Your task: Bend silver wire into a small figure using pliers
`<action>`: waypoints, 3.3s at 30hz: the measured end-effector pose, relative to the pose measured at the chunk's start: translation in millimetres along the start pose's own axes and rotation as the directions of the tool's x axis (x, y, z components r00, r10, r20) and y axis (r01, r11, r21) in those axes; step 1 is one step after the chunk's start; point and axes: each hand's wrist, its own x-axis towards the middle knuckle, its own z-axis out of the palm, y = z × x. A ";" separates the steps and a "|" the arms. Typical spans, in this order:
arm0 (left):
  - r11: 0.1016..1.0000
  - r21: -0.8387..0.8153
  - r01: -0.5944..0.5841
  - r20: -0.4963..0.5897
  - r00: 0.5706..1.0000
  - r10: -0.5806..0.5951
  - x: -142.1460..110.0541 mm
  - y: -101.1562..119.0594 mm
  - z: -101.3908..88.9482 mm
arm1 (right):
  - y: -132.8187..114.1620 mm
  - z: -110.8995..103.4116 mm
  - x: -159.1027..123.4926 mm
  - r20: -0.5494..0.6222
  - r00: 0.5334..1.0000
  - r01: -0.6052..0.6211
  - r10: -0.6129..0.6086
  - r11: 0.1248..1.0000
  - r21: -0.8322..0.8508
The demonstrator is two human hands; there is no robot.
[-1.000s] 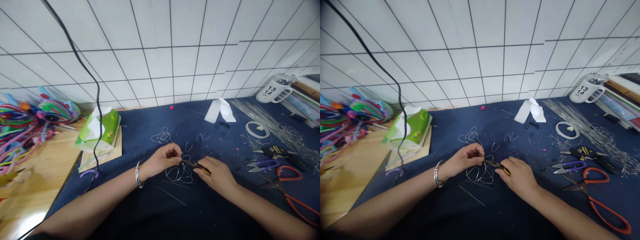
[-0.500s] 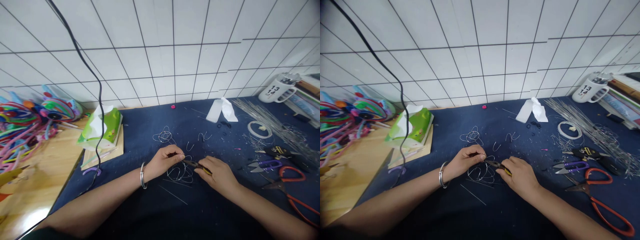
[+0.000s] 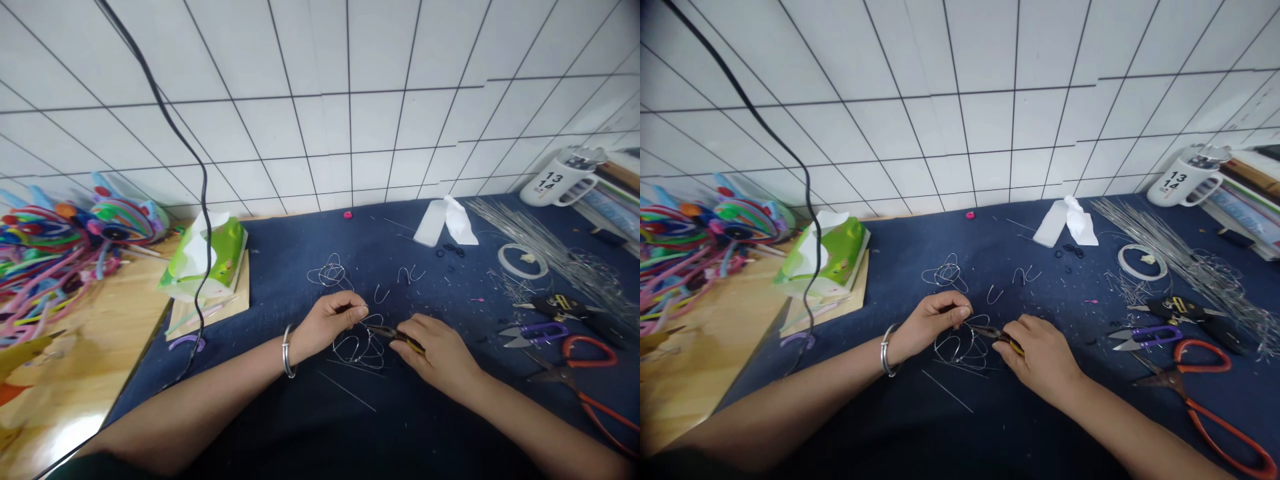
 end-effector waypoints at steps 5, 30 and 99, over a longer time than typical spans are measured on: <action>0.999 -0.035 0.031 -0.011 0.999 -0.031 0.7 -2.6 -1.0 | 0.0 -1.7 -0.1 0.004 1.000 0.016 -0.016 1.000 0.012; 0.994 -0.092 0.059 -0.030 0.998 -0.062 2.3 -4.8 -0.6 | 0.2 -0.3 -1.1 -0.045 0.998 0.032 -0.032 0.999 0.006; 0.923 0.253 -0.290 0.016 0.955 0.296 -4.8 -0.1 1.2 | -0.8 -0.5 -2.8 -0.016 1.000 0.018 -0.018 1.000 0.001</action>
